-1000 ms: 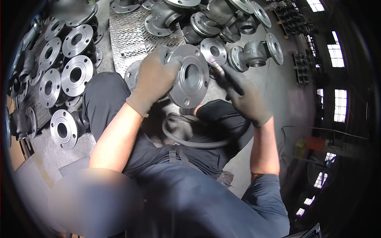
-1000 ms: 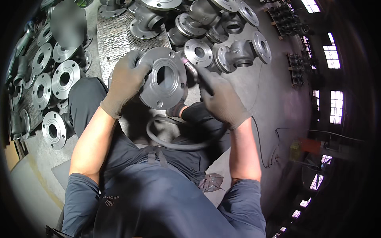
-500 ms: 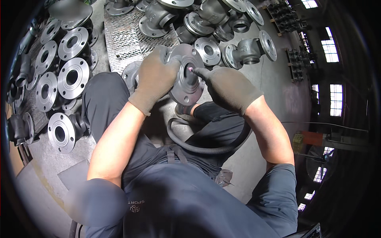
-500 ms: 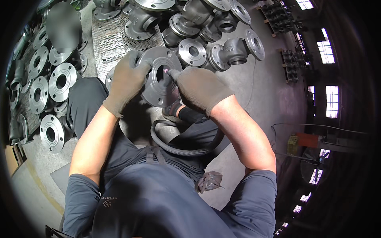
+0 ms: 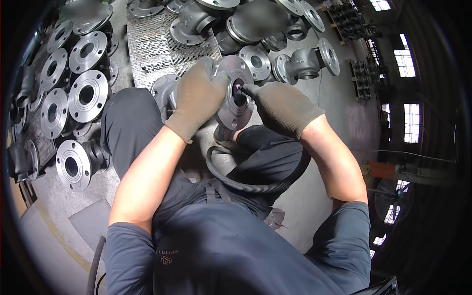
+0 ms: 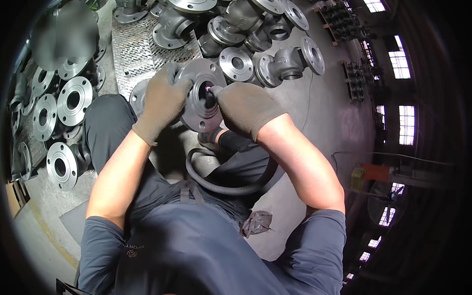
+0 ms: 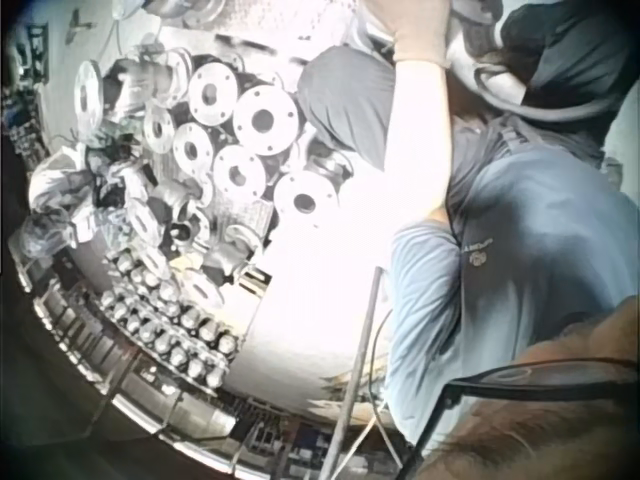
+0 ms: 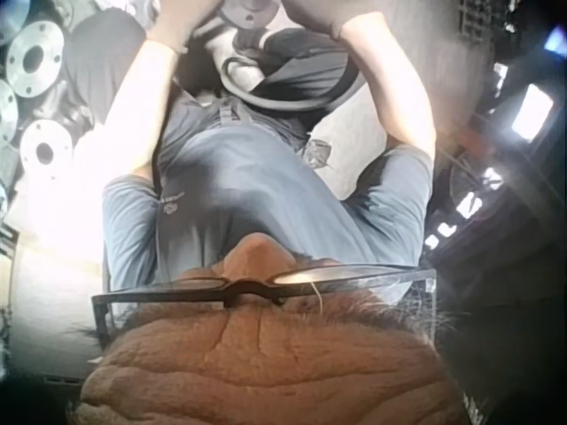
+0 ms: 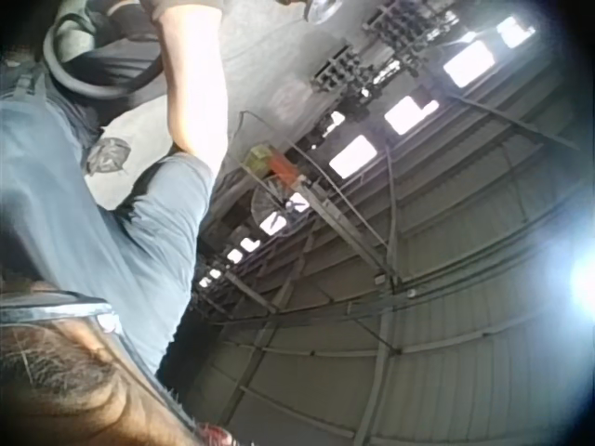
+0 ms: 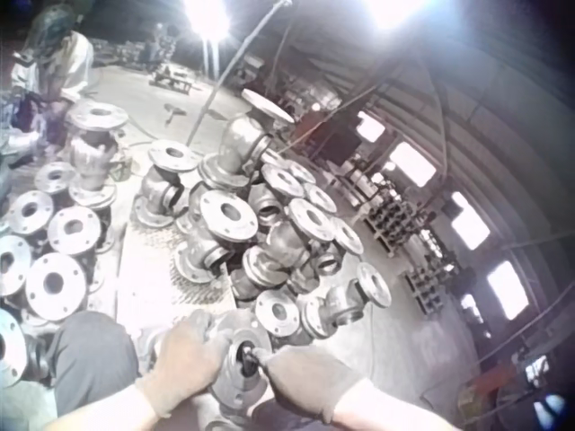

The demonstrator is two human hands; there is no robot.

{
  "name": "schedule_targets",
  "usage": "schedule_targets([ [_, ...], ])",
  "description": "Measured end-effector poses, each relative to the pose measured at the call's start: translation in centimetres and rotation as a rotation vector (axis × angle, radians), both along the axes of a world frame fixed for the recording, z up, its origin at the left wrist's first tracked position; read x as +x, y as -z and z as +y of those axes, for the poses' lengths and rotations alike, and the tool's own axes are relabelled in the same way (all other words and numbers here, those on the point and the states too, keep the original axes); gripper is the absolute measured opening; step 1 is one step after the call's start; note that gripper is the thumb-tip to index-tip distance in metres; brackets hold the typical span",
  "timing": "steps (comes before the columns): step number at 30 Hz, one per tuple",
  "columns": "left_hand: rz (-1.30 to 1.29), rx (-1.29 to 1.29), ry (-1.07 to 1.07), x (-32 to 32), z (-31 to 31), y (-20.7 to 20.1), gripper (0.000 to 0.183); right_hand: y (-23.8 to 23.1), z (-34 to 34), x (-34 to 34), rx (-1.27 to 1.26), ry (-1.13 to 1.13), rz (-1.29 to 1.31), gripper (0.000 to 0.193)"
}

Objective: Deburring and marking metal valve body castings using a rotary tool and marking pencil while sitting on the workshop floor.

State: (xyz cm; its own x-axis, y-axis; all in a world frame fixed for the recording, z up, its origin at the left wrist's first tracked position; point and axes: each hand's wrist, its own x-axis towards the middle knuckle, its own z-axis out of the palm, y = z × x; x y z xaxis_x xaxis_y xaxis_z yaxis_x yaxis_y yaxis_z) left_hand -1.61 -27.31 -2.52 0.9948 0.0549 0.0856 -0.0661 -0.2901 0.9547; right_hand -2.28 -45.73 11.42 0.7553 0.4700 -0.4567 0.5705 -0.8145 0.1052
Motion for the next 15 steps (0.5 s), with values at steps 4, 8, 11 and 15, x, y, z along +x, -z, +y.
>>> schedule_targets([
  [4,0.012,-0.002,-0.005,-0.2,-0.4,-0.1,0.042,-1.1,1.0,0.9,-0.168,0.019,0.181,0.045],
  [8,-0.027,-0.013,-0.015,-0.6,-0.5,-0.3,0.042,-2.0,0.1,1.9,-0.140,-0.039,0.149,0.041],
  [11,-0.007,-0.030,0.022,-0.7,-0.2,-0.7,0.042,-2.2,0.9,2.5,-0.190,-0.033,0.219,0.041],
  [15,0.015,-0.021,0.030,-0.7,-0.1,-0.7,0.043,-2.4,2.5,2.7,-0.223,0.050,0.333,0.023],
])
